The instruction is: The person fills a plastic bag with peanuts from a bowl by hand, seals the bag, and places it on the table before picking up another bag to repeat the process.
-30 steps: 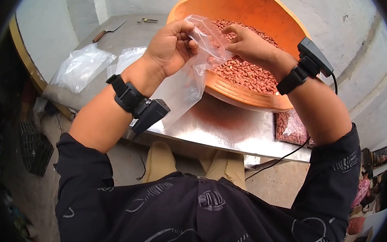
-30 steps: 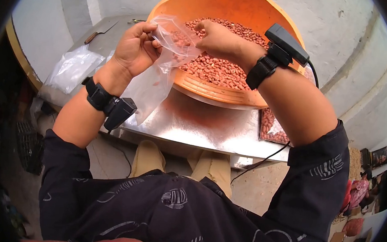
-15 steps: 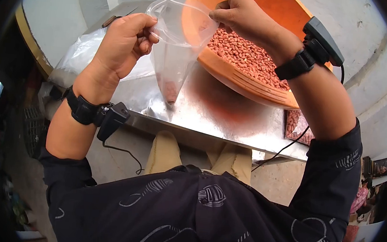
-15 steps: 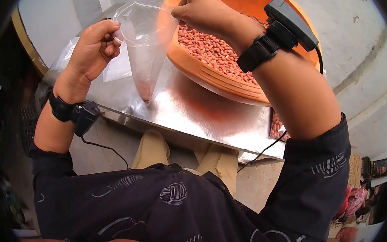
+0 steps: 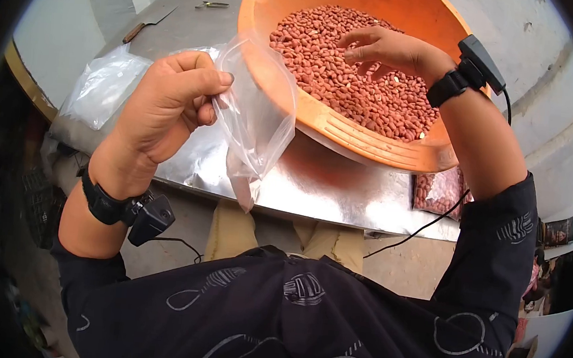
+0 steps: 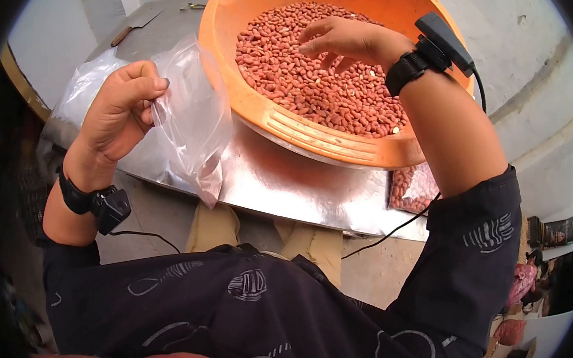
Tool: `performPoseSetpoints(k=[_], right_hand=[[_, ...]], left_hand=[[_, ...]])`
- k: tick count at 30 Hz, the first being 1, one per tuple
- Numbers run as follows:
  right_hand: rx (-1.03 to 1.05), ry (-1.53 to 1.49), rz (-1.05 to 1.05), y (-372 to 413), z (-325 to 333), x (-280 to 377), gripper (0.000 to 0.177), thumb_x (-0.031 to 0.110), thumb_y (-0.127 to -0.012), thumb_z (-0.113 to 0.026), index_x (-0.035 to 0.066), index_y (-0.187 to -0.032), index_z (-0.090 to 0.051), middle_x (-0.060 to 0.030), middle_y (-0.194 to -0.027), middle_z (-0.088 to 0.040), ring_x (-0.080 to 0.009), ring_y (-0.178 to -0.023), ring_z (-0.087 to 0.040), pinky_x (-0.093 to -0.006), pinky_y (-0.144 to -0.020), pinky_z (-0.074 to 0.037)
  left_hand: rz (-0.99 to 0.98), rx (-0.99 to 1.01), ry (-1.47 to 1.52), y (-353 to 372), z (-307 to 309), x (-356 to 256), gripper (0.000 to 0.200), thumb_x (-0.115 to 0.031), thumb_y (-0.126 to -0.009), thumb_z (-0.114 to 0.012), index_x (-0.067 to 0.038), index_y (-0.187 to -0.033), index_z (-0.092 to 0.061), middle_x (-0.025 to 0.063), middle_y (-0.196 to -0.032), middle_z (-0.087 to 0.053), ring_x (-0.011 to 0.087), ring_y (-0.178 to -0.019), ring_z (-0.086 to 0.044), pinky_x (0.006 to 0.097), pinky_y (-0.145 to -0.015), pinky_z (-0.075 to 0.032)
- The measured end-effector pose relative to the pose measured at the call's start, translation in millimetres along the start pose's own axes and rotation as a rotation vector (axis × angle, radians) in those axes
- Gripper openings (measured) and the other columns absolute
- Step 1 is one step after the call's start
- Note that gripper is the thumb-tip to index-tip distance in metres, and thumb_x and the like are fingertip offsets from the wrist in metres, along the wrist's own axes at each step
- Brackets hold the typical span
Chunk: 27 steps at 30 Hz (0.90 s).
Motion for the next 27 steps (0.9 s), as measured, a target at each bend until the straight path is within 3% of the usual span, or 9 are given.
performPoseSetpoints(k=[1, 5, 10, 15, 18, 19, 22, 25, 27], right_hand=[[0.008, 0.169, -0.099, -3, 5, -9, 0.068, 0.041, -0.091, -0.070, 0.013, -0.147, -0.043, -0.0103, -0.124, -0.062, -0.0192, -0.102, -0.065, -0.0386, -0.081, -0.059], [0.114, 0.279, -0.346, -28, 0, -48, 0.090, 0.051, -0.082, -0.074, 0.019, -0.154, -0.032, -0.0141, -0.152, -0.040, -0.0345, -0.128, -0.050, -0.0516, -0.093, -0.054], [0.277, 0.219, -0.296, -28, -36, -42, 0.098, 0.054, -0.081, -0.075, 0.017, -0.157, -0.024, -0.0138, -0.158, -0.031, -0.0350, -0.137, -0.041, -0.0554, -0.095, -0.053], [0.346, 0.282, -0.096, -18, -63, -46, 0.071, 0.036, -0.089, -0.071, 0.013, -0.149, -0.039, -0.0168, -0.133, -0.056, -0.0233, -0.117, -0.058, -0.0409, -0.073, -0.061], [0.518, 0.096, -0.268, 1, -62, -26, 0.047, 0.022, -0.087, -0.068, 0.008, -0.130, -0.054, -0.0126, -0.098, -0.067, -0.0225, -0.090, -0.069, -0.0356, -0.076, -0.059], [0.417, 0.102, -0.185, 7, -64, -24, 0.023, 0.010, -0.086, -0.061, 0.003, -0.107, -0.062, -0.0051, -0.073, -0.061, -0.0170, -0.067, -0.067, -0.0305, -0.063, -0.057], [0.315, 0.364, 0.079, 1, -58, -47, 0.013, 0.008, -0.083, -0.062, 0.002, -0.093, -0.065, -0.0054, -0.071, -0.061, -0.0165, -0.065, -0.066, -0.0307, -0.059, -0.053], [0.192, 0.557, 0.133, 3, -46, -45, 0.010, 0.006, -0.083, -0.064, 0.003, -0.090, -0.070, -0.0025, -0.074, -0.062, -0.0111, -0.068, -0.061, -0.0309, -0.057, -0.049], [0.149, 0.439, -0.024, 16, -39, -31, 0.011, 0.006, -0.079, -0.064, 0.004, -0.088, -0.070, -0.0043, -0.073, -0.064, -0.0150, -0.069, -0.062, -0.0319, -0.061, -0.050]], left_hand=[[0.016, -0.007, 0.023, 0, -2, 5, 0.018, -0.012, -0.088, -0.070, -0.007, -0.074, -0.059, 0.0022, -0.071, -0.063, 0.0064, -0.055, -0.055, 0.0192, -0.053, -0.044], [0.012, -0.004, 0.118, 0, -2, 20, 0.016, -0.011, -0.091, -0.066, -0.007, -0.078, -0.058, 0.0027, -0.073, -0.064, 0.0069, -0.056, -0.056, 0.0201, -0.055, -0.046], [0.039, -0.013, 0.158, 5, -5, 25, 0.008, -0.013, -0.097, -0.057, -0.007, -0.090, -0.056, 0.0067, -0.078, -0.066, 0.0060, -0.056, -0.054, 0.0204, -0.052, -0.044], [0.086, 0.082, 0.293, 10, -1, 30, 0.009, -0.015, -0.097, -0.059, -0.006, -0.097, -0.060, 0.0044, -0.084, -0.068, 0.0075, -0.056, -0.058, 0.0210, -0.056, -0.048], [0.051, 0.045, 0.366, 11, 9, 30, 0.008, -0.014, -0.098, -0.057, -0.006, -0.100, -0.060, 0.0047, -0.088, -0.069, 0.0098, -0.063, -0.066, 0.0221, -0.059, -0.051], [-0.006, 0.088, 0.415, 11, 17, 29, 0.008, -0.015, -0.098, -0.058, -0.007, -0.100, -0.061, 0.0047, -0.090, -0.070, 0.0120, -0.074, -0.070, 0.0239, -0.066, -0.054], [-0.139, -0.026, 0.429, 15, 17, 17, 0.007, -0.015, -0.098, -0.059, -0.008, -0.100, -0.061, 0.0038, -0.090, -0.071, 0.0119, -0.081, -0.070, 0.0255, -0.071, -0.055], [-0.085, -0.015, 0.405, 12, 10, 31, 0.008, -0.016, -0.098, -0.060, -0.008, -0.098, -0.061, 0.0036, -0.091, -0.068, 0.0137, -0.085, -0.070, 0.0263, -0.074, -0.054], [-0.025, 0.032, 0.386, 12, 5, 39, 0.009, -0.018, -0.098, -0.061, -0.008, -0.097, -0.060, 0.0042, -0.093, -0.067, 0.0150, -0.088, -0.069, 0.0273, -0.077, -0.054]])
Point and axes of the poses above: each hand's wrist, its own y-axis away from the middle knuckle, its own z-axis out of the back of the hand, x = y × z, the point moved 1 cm from there along -y, towards the middle knuckle
